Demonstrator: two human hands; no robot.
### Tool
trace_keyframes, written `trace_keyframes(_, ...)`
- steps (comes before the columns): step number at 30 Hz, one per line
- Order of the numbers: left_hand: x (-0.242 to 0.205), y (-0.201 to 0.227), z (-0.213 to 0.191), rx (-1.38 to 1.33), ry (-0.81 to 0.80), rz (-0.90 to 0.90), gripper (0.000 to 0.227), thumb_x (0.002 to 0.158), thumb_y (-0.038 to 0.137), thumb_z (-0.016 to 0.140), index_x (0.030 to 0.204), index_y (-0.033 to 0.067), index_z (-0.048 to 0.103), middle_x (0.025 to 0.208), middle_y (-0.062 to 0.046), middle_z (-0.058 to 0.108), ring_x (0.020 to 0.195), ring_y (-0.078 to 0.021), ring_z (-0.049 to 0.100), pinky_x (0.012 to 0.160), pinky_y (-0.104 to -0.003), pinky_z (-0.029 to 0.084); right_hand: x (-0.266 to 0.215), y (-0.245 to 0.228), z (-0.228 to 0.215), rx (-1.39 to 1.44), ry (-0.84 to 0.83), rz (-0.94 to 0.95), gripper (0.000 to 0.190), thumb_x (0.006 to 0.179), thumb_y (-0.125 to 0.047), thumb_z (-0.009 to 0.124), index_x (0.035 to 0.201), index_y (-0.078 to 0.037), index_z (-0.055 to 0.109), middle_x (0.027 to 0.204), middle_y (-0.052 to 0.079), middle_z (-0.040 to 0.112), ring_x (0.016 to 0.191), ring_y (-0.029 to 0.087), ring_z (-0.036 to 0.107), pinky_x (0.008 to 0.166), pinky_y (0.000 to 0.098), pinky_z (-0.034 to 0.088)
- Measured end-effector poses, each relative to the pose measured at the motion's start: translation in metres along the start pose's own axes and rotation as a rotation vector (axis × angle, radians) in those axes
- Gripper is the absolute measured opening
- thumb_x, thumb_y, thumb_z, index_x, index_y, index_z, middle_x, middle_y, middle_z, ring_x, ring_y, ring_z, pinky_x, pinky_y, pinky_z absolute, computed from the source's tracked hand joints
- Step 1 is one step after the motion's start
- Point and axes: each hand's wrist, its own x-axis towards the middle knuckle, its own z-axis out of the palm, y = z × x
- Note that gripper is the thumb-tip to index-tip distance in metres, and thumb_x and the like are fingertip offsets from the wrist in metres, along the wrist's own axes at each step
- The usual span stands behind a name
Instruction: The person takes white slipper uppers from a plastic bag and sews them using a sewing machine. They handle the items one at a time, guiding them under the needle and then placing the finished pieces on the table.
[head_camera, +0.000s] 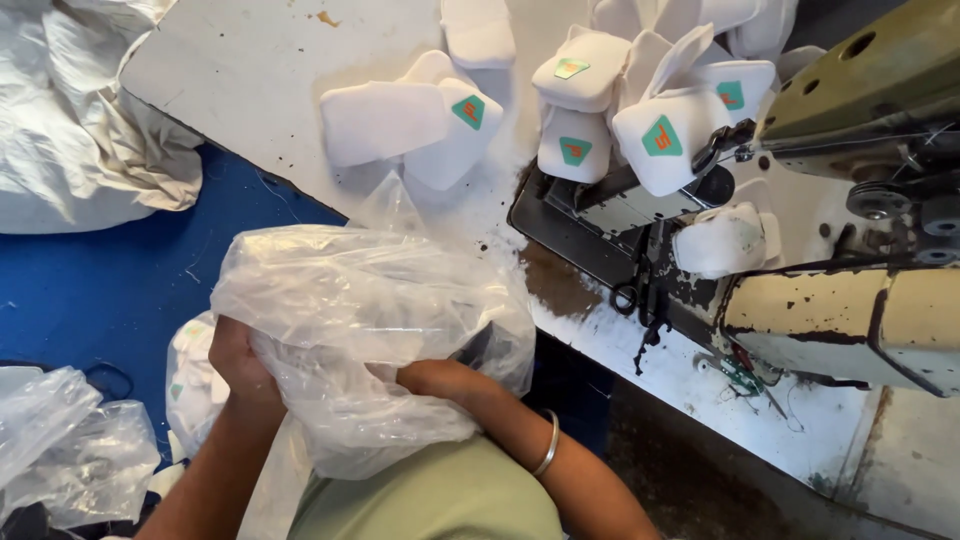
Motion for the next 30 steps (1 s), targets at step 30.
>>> trace_keyframes(30,-0.018,-0.034,-0.069,0.487,-0.127,-0.164,0.035,0.103,0.013,0.055,0.134,-0.0016,0.059,0.12,-0.015,0.064,0.106,-0.0217,0.062,0.092,-0.037,0.052,-0.075,-0.047,-0.009,-0.032,0.121,-0.329,0.05,0.099,-0.021,0.069,0.142,-0.004,0.049,0.111,0.012,0.076,0.1,0.019,0.074,0.088,0.0331,0.06)
